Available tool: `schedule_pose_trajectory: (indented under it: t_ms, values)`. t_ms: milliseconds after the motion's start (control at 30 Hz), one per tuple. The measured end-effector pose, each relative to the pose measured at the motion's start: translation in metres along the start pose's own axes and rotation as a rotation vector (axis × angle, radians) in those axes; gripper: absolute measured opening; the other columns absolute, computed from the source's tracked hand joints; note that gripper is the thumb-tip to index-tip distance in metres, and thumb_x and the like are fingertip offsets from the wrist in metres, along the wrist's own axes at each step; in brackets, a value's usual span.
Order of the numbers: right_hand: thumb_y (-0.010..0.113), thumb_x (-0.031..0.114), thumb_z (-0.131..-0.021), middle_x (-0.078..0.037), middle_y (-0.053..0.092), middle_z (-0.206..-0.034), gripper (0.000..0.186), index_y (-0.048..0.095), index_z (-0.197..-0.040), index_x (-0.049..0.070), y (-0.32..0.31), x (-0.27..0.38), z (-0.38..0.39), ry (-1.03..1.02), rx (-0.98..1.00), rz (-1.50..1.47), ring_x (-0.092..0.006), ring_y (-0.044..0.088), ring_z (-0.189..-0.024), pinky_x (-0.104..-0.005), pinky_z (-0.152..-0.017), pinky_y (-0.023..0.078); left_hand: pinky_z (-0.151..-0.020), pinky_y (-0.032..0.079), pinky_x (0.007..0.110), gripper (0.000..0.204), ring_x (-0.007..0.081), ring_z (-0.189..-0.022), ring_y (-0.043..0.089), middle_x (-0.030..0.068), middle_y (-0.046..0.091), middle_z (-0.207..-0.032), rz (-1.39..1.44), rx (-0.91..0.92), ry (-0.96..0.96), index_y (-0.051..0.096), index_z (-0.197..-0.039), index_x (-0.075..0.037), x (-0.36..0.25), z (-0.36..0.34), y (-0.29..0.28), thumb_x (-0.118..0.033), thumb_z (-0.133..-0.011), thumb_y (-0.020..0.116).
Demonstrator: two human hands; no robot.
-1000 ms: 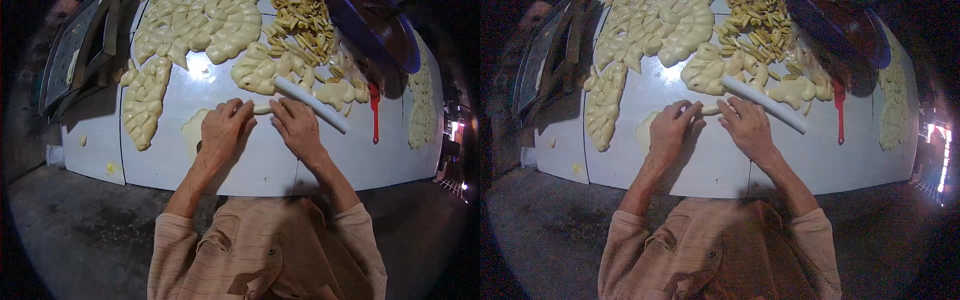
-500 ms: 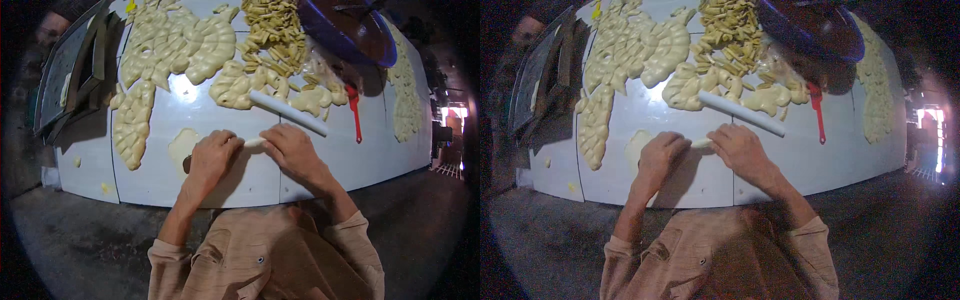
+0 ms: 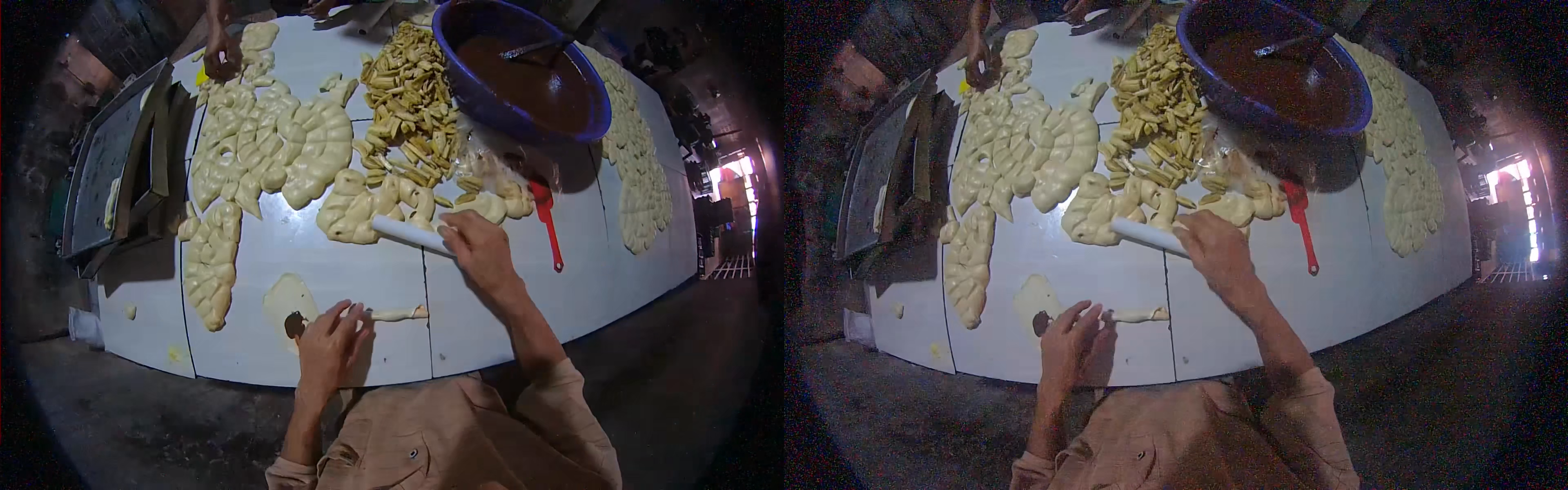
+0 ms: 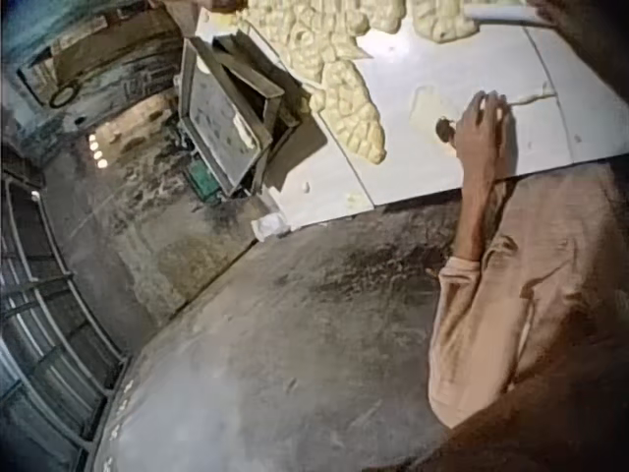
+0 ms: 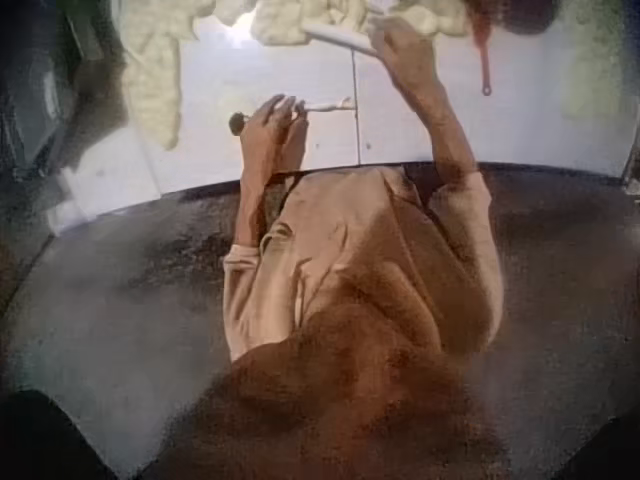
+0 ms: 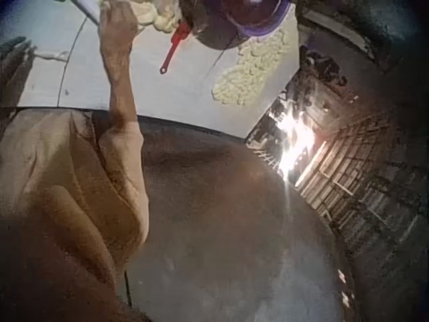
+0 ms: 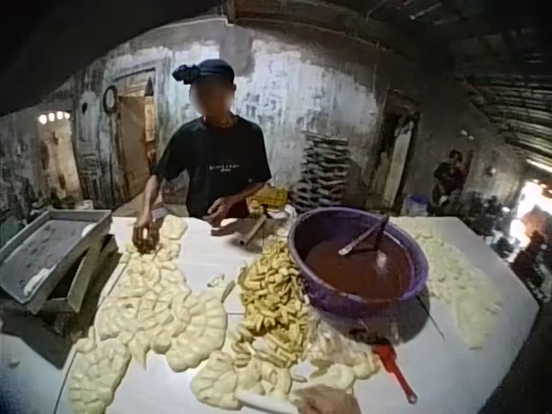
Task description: The person flattens dough pieces on a table using a rolling pin and by hand, spreads chocolate filling onto the dough with a spatula, adds banana pieces, rolls the dough closed, and transfers the formed pastries onto a metal baking tray.
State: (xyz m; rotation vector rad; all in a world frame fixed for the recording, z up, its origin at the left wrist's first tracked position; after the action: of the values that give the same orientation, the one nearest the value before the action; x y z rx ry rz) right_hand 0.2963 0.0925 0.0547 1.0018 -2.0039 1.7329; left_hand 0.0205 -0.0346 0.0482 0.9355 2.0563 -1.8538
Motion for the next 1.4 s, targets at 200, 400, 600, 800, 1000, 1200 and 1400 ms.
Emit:
schedule_pose_trajectory:
  t_ms: [200,400,600,800,1000,1200,1400]
  values:
    - [0.064,0.025,-0.095,-0.014,0.072,-0.102,0.030,0.071,-0.115,0.004,0.015,-0.037,-0.069,0.027,-0.079,0.234,-0.0317,0.070,-0.090,-0.0419,-0.080,0.055,-0.079,0.057,0.040,0.025,0.0327,-0.095,0.070,0.0175,0.070,-0.115,0.069,-0.164,-0.284,0.074,-0.111,-0.004,-0.009,0.036,-0.013,-0.006,-0.086,0.078]
    - [0.058,0.020,-0.091,-0.021,0.070,-0.097,0.025,0.069,-0.102,0.000,0.047,-0.055,-0.098,0.028,0.064,0.486,-0.0395,0.071,-0.089,-0.0491,-0.077,0.056,-0.083,0.058,0.043,0.020,0.0339,-0.104,0.071,0.0172,0.072,-0.112,0.017,-0.326,-0.512,0.075,-0.110,-0.004,0.000,0.085,-0.013,-0.006,-0.090,0.075]
    - [0.066,0.028,-0.087,-0.021,0.074,-0.098,0.030,0.077,-0.102,0.005,0.032,-0.050,-0.102,0.121,0.043,0.384,-0.0398,0.070,-0.091,-0.0474,-0.087,0.053,-0.082,0.057,0.041,0.018,0.0317,-0.101,0.071,0.0172,0.072,-0.112,0.007,-0.414,-0.622,0.076,-0.109,-0.004,0.017,0.117,-0.018,-0.008,-0.091,0.074]
    - [0.061,0.026,-0.097,-0.022,0.070,-0.107,0.036,0.070,-0.114,-0.005,0.001,0.015,-0.051,0.025,-0.003,0.135,-0.0318,0.070,-0.091,-0.0443,-0.083,0.054,-0.076,0.057,0.037,0.022,0.0303,-0.094,0.071,0.0122,0.072,-0.106,-0.035,-0.313,-0.385,0.075,-0.103,-0.005,0.052,0.108,-0.041,-0.013,-0.083,0.082]
    - [0.067,0.017,-0.092,-0.017,0.072,-0.093,0.027,0.072,-0.105,-0.007,0.069,0.110,0.016,0.393,0.381,-0.367,-0.0216,0.068,-0.082,-0.0351,-0.074,0.054,-0.071,0.057,0.038,0.023,0.0269,-0.088,0.071,0.0085,0.073,-0.102,0.052,-0.116,-0.158,0.076,-0.100,-0.011,0.093,0.112,-0.055,-0.023,-0.082,0.083]
    - [0.072,0.023,-0.091,-0.017,0.072,-0.086,0.027,0.074,-0.100,-0.002,0.134,0.170,0.043,0.351,0.578,-0.337,-0.0269,0.071,-0.079,-0.0363,-0.074,0.054,-0.069,0.056,0.037,0.019,0.0234,-0.085,0.071,0.0036,0.073,-0.100,0.128,-0.084,0.001,0.075,-0.102,-0.014,0.107,0.106,-0.063,-0.021,-0.085,0.080]
    - [0.067,0.024,-0.095,-0.018,0.072,-0.088,0.024,0.072,-0.100,0.000,0.161,0.179,0.053,0.116,0.429,-0.104,-0.0355,0.070,-0.081,-0.0428,-0.074,0.054,-0.071,0.056,0.036,0.017,0.0222,-0.086,0.071,0.0027,0.072,-0.099,0.139,-0.081,0.000,0.074,-0.101,-0.015,0.111,0.103,-0.059,-0.024,-0.087,0.078]
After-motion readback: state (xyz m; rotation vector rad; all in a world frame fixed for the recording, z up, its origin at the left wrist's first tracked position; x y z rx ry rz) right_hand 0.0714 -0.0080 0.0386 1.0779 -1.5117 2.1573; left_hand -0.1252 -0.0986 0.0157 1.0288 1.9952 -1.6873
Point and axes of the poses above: each hand's wrist, its own z-axis away from the middle knuckle, its own y-axis out of the palm, x = y × z, the point moved 2 cm from there along -z, towards the middle knuckle
